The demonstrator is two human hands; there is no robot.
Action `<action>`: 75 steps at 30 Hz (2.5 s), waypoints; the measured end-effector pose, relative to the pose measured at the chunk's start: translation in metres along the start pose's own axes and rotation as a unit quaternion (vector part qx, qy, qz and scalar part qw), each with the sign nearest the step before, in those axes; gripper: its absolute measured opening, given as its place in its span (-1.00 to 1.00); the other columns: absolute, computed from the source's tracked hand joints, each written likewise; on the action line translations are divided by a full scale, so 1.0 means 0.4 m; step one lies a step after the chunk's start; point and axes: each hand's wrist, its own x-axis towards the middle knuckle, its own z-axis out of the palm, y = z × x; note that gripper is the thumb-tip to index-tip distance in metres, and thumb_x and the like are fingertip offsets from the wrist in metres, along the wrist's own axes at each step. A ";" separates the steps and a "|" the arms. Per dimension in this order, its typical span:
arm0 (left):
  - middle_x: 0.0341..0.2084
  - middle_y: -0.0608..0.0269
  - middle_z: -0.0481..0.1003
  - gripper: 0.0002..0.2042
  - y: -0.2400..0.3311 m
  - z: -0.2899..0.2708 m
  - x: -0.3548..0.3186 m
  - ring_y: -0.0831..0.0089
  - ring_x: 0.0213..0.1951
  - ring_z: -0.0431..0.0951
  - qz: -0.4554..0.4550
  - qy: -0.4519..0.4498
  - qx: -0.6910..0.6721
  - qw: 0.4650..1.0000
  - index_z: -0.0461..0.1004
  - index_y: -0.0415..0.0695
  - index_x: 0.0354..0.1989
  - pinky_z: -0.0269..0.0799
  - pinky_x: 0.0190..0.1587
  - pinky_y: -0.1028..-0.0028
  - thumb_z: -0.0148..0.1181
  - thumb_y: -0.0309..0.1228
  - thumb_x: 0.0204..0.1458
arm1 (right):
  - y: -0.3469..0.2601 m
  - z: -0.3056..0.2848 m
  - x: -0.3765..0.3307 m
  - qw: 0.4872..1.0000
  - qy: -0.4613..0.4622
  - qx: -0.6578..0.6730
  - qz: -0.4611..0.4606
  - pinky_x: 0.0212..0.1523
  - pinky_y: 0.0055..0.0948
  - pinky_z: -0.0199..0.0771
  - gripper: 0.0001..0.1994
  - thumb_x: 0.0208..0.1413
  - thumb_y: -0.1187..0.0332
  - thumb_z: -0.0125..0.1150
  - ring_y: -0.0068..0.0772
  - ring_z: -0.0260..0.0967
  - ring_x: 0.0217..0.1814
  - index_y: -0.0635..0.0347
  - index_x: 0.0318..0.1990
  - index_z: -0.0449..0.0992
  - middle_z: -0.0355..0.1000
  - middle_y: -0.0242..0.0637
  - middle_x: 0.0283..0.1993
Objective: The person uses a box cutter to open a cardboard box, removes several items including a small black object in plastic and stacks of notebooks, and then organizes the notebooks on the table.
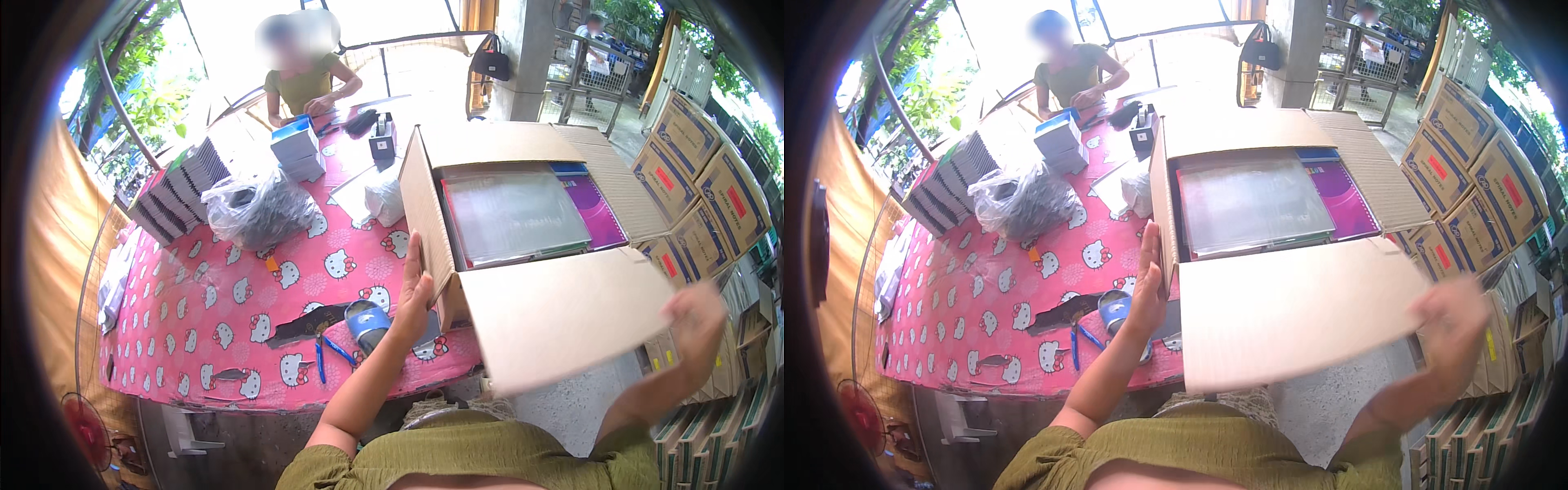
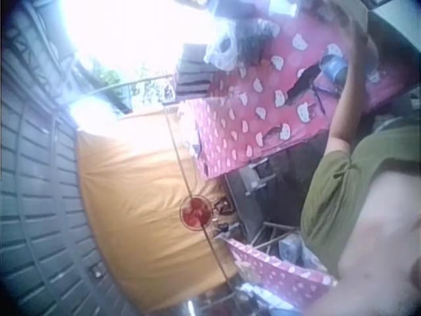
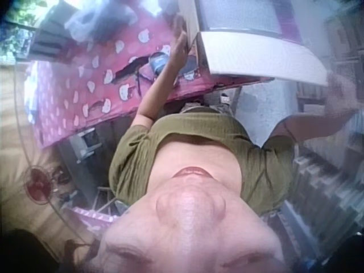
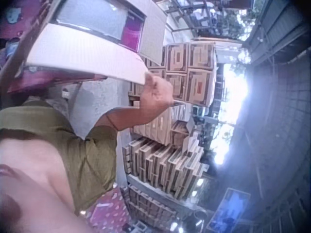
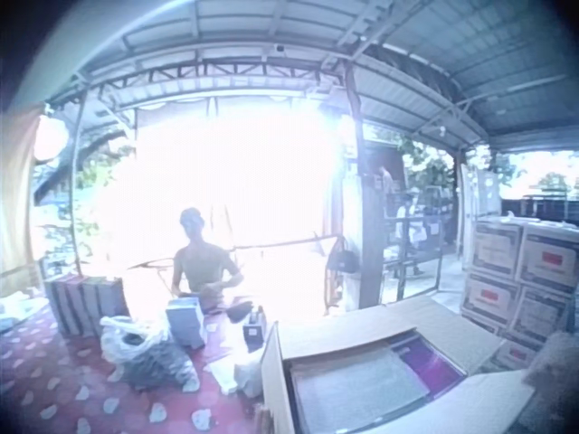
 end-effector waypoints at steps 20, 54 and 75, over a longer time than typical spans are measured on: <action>0.22 -0.21 -0.04 -0.02 -0.038 0.138 -0.079 -0.03 0.24 0.05 0.044 0.197 0.410 0.890 -0.14 -0.27 0.25 0.06 0.21 0.22 0.43 -0.48 -0.35 | 0.220 0.391 0.439 0.973 -0.097 0.031 -0.208 -0.06 -0.28 0.36 -0.60 -0.22 0.33 0.35 -0.10 0.31 -0.01 0.18 -0.16 0.40 0.33 -0.12 -0.05; -0.15 0.13 0.47 0.06 0.093 0.171 -0.032 0.51 -0.17 0.47 -0.260 0.242 0.374 0.857 -0.02 -0.10 0.29 0.40 -0.07 0.45 0.50 -0.51 -0.51 | 0.177 0.599 0.715 0.908 -0.413 0.009 -0.076 -0.16 -0.27 0.39 -0.46 -0.13 -0.03 0.26 -0.07 0.41 -0.20 0.43 -0.34 0.48 0.43 0.07 -0.31; 0.30 -0.01 -0.15 0.12 0.017 0.096 -0.085 0.20 0.33 -0.20 0.022 0.142 0.345 0.928 -0.20 -0.14 0.32 -0.14 0.31 0.39 0.47 -0.47 -0.48 | 0.164 0.567 0.715 0.859 -0.288 0.420 0.053 -0.32 -0.53 0.37 -0.61 -0.20 0.42 0.10 -0.53 0.30 -0.32 0.30 -0.13 0.28 0.28 -0.28 -0.29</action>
